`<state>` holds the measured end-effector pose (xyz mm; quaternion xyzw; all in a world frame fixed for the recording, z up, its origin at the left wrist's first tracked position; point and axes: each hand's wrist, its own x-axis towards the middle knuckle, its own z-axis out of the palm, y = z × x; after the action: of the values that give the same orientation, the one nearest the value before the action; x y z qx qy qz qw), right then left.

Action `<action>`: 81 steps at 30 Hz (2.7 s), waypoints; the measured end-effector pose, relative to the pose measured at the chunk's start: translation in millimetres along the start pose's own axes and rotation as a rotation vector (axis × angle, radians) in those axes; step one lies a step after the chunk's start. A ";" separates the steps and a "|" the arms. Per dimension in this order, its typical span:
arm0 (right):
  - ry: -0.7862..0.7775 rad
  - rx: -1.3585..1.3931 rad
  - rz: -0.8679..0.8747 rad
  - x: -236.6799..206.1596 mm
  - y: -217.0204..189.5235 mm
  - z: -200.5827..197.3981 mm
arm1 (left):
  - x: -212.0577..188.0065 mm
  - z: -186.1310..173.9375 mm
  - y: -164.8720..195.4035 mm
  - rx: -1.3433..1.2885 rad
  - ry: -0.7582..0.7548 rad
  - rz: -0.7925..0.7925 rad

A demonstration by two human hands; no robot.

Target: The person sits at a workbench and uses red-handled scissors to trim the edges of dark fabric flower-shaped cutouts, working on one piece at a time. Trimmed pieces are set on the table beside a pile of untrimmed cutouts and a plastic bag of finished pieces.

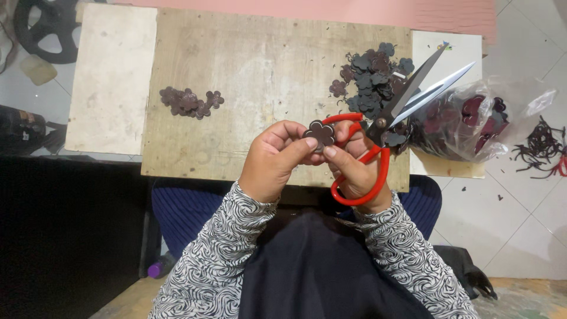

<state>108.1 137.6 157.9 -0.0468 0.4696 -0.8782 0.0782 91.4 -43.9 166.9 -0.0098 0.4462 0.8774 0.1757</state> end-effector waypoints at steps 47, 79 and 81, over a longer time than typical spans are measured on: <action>-0.292 -0.767 0.097 -20.5 -2.0 10.7 | -3.8 3.1 11.1 0.243 0.057 0.128; -0.305 -0.642 0.104 -22.3 5.2 9.0 | -0.5 1.3 7.7 0.217 0.011 0.106; -0.314 -0.623 0.103 -22.3 4.9 9.0 | -1.4 2.0 7.9 0.227 0.007 0.115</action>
<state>131.9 131.7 158.6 -0.1791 0.6989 -0.6698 0.1755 90.4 -47.0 174.5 0.0326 0.5431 0.8299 0.1235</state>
